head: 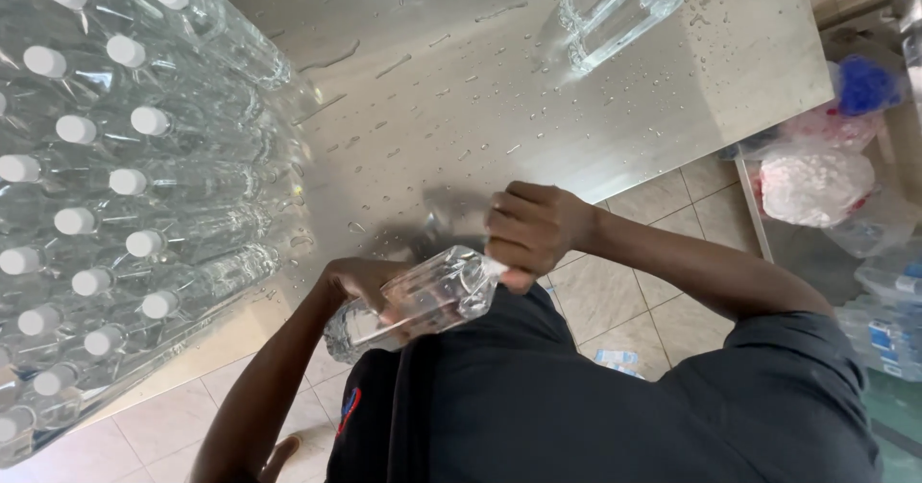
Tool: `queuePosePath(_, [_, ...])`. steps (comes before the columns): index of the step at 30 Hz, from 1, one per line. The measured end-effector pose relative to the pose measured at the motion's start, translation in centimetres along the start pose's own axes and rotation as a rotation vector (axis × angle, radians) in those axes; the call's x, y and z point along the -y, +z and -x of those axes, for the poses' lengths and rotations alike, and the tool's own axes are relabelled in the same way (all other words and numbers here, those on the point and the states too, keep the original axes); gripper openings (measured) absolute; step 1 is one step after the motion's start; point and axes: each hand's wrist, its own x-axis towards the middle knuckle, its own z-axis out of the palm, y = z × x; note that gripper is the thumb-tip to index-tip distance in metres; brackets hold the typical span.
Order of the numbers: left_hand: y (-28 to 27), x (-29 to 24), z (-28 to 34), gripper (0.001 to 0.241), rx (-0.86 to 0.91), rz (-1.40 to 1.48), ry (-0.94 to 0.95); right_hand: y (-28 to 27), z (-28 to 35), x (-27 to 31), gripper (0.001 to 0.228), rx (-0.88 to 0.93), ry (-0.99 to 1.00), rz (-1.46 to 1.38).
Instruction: Screwing plastic caps onto water bottles on a production line
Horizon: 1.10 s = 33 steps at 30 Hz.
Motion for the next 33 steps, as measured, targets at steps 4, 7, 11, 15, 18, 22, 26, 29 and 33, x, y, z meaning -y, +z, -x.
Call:
queuePosePath(4, [3.8, -14.1, -1.3, 0.132, -0.289, 0.137, -0.335, 3.3, 5.9, 1.5, 0.058, -0.090, 0.864, -0.759])
queuePosePath(7, [5.2, -20.1, -5.0, 0.136, -0.503, -0.575, -0.760, 8.6, 18.7, 4.1, 0.042, 0.241, 1.295, -0.790])
queuePosePath(11, [2.8, -3.8, -11.0, 0.125, -0.622, -1.111, -0.742, 7.8, 18.1, 5.6, 0.042, 0.263, 2.170, -1.153])
queuePosePath(15, [4.4, -2.8, -15.3, 0.042, -1.004, -2.063, -0.306, 3.9, 19.3, 5.5, 0.043, 0.365, 2.309, -1.318])
queuePosePath(18, [3.4, -4.3, -17.3, 0.046, -0.982, -2.119, -0.224, 0.2, 15.8, 3.1, 0.054, 0.382, 2.354, -1.136])
queuePosePath(22, [0.2, -5.0, -20.1, 0.116, -1.097, -2.016, -0.151, -5.6, 10.7, -0.8, 0.045, 0.142, 2.114, -0.689])
queuePosePath(26, [-0.6, -8.4, -21.7, 0.120, -1.118, -1.781, -0.049, -9.9, 8.2, -1.6, 0.028, -0.040, 1.883, -0.448])
queuePosePath(29, [-0.4, -9.3, -21.4, 0.098, -1.043, -1.476, -0.034, -10.6, 7.9, -3.0, 0.034, 0.117, 1.621, -0.063])
queuePosePath(33, [0.0, -6.3, -17.0, 0.084, -1.110, -1.285, -0.096, -11.3, 11.9, -7.2, 0.031, 0.252, 1.517, 0.209])
